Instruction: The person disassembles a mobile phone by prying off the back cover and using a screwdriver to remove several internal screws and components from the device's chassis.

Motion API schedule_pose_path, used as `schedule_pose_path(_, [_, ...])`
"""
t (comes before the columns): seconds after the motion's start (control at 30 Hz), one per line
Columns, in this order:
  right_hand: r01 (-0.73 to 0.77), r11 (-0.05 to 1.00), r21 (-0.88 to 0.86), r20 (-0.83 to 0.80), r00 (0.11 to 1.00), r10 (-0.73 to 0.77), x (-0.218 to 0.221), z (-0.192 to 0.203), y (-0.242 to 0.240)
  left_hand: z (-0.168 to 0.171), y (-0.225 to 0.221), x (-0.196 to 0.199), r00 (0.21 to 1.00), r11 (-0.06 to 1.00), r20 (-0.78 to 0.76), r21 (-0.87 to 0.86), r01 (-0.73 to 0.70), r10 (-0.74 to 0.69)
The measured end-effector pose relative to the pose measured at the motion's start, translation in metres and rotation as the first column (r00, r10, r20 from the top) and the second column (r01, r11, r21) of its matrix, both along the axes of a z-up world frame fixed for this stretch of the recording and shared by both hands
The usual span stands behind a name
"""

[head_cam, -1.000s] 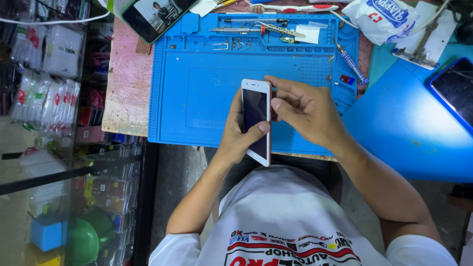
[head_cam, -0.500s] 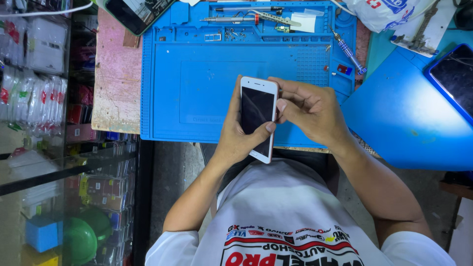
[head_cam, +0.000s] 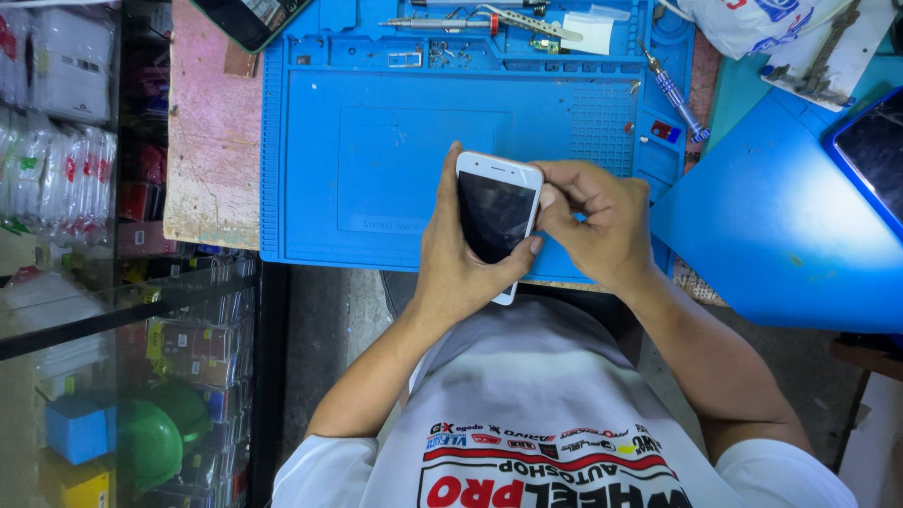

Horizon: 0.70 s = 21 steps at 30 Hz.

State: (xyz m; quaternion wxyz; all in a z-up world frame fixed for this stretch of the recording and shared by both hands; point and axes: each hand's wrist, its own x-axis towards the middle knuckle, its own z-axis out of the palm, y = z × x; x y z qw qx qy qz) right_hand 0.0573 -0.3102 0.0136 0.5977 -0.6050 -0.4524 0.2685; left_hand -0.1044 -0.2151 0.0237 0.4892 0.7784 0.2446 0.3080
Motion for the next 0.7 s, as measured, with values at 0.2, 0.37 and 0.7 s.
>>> schedule_pose_path(0.2, [-0.031,0.999,-0.013,-0.020,0.999,0.030,0.012,0.001,-0.010,0.009,0.002,0.000,0.992,0.995,-0.125,0.097,-0.009,0.021])
schedule_pose_path(0.37, [-0.051,0.998,-0.027,0.081,0.995,0.053,0.013,0.003,-0.032,0.014,0.014,-0.008,0.987,0.960,-0.155,0.266,0.093,-0.053])
schedule_pose_path(0.7, [-0.344,0.938,-0.049,0.144,0.926,0.348,0.039,0.012,-0.032,0.027,0.047,0.001,0.895,0.714,-0.357,0.550,0.433,-0.267])
